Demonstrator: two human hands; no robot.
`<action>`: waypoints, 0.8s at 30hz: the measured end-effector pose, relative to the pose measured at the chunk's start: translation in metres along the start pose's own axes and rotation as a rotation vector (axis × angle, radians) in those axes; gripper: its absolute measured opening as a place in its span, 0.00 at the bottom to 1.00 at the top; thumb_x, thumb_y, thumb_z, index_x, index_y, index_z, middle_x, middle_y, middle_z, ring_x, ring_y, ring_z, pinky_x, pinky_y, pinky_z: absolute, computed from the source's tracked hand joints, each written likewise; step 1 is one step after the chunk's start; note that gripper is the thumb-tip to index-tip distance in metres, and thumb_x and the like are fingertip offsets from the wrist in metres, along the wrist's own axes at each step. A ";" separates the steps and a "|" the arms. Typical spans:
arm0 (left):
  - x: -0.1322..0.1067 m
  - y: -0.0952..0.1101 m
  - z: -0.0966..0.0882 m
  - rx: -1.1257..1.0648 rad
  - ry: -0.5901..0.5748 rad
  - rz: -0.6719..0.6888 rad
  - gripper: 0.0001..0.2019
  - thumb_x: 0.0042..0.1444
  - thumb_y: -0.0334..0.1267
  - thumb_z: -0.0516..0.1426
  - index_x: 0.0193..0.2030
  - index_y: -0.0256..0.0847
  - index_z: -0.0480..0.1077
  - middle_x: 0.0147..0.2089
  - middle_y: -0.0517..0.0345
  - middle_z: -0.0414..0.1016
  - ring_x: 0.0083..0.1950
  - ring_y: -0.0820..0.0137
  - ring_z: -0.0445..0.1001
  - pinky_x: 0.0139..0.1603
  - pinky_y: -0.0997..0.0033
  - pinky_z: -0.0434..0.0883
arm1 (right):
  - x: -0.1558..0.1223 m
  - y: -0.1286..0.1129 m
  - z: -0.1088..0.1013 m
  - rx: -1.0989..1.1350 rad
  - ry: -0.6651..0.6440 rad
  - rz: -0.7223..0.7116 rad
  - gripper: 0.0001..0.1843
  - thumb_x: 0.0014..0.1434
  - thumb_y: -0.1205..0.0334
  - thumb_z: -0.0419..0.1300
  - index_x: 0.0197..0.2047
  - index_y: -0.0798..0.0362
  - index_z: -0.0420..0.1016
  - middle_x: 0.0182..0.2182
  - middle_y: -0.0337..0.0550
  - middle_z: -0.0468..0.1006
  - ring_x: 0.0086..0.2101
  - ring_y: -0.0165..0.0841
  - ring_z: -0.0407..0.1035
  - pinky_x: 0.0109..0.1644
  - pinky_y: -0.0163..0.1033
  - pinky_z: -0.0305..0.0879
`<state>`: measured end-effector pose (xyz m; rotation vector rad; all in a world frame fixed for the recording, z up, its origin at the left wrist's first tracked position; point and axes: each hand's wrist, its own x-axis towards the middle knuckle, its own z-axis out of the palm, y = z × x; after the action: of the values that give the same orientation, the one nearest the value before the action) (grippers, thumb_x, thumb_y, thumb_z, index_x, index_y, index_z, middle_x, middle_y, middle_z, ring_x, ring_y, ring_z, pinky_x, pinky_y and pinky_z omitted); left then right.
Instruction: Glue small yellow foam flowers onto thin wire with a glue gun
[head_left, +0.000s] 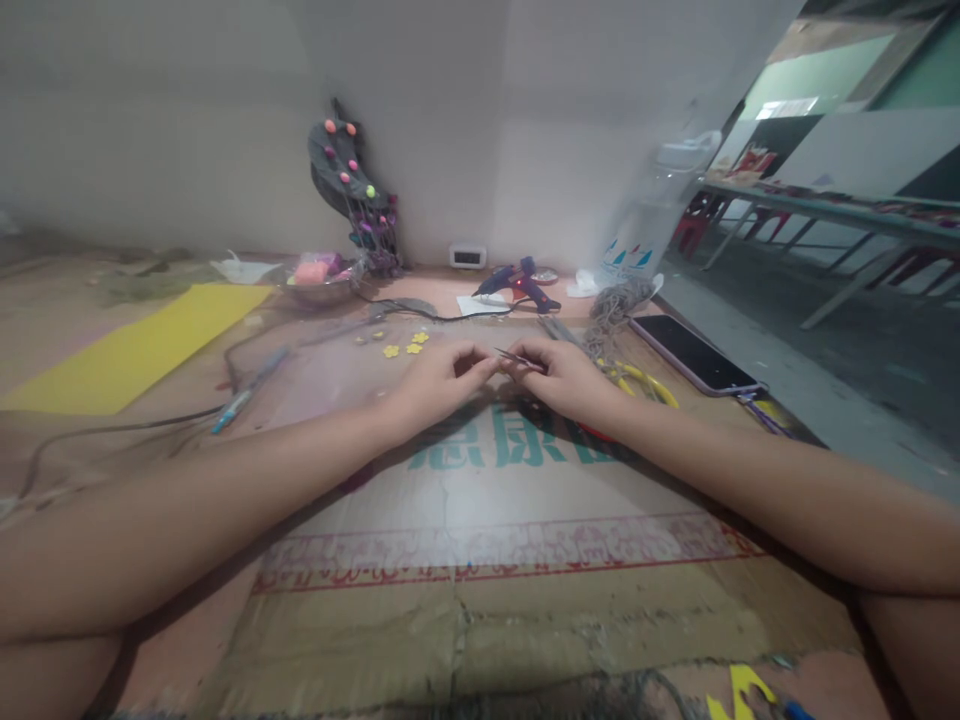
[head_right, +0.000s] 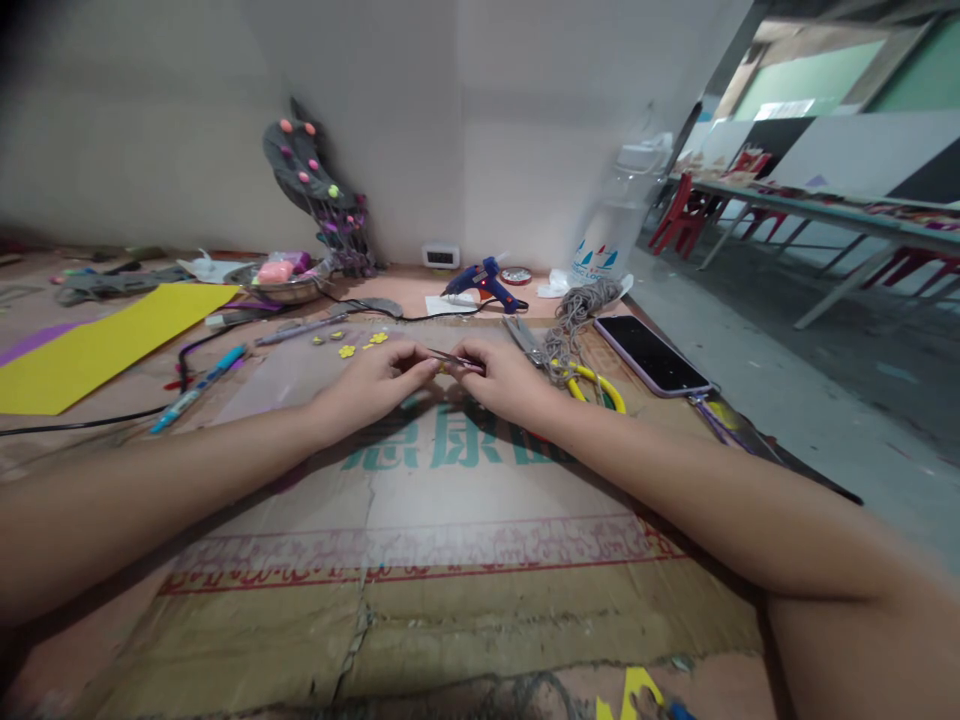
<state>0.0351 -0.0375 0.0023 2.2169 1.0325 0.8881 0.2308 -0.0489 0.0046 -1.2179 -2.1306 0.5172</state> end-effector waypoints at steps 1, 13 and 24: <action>0.000 0.000 0.000 0.000 0.004 0.002 0.13 0.61 0.45 0.53 0.37 0.38 0.73 0.34 0.57 0.77 0.35 0.69 0.71 0.35 0.71 0.65 | 0.000 0.000 0.000 0.000 -0.001 0.000 0.12 0.61 0.56 0.55 0.32 0.55 0.70 0.22 0.35 0.64 0.25 0.28 0.57 0.29 0.35 0.51; -0.001 -0.001 0.001 0.017 -0.004 0.003 0.12 0.61 0.42 0.53 0.33 0.38 0.72 0.32 0.58 0.76 0.33 0.70 0.71 0.34 0.71 0.65 | -0.001 0.000 -0.001 0.001 -0.004 -0.019 0.12 0.62 0.56 0.54 0.32 0.55 0.71 0.22 0.35 0.64 0.25 0.28 0.57 0.29 0.34 0.51; 0.000 0.001 0.001 -0.021 -0.015 -0.017 0.14 0.63 0.44 0.51 0.37 0.38 0.73 0.34 0.57 0.77 0.36 0.69 0.73 0.37 0.70 0.66 | 0.000 -0.002 -0.002 -0.019 0.012 -0.028 0.11 0.61 0.58 0.53 0.30 0.54 0.69 0.22 0.34 0.63 0.25 0.28 0.54 0.30 0.35 0.49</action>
<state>0.0359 -0.0382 0.0023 2.1912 1.0290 0.8700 0.2308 -0.0496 0.0067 -1.1967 -2.1435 0.4776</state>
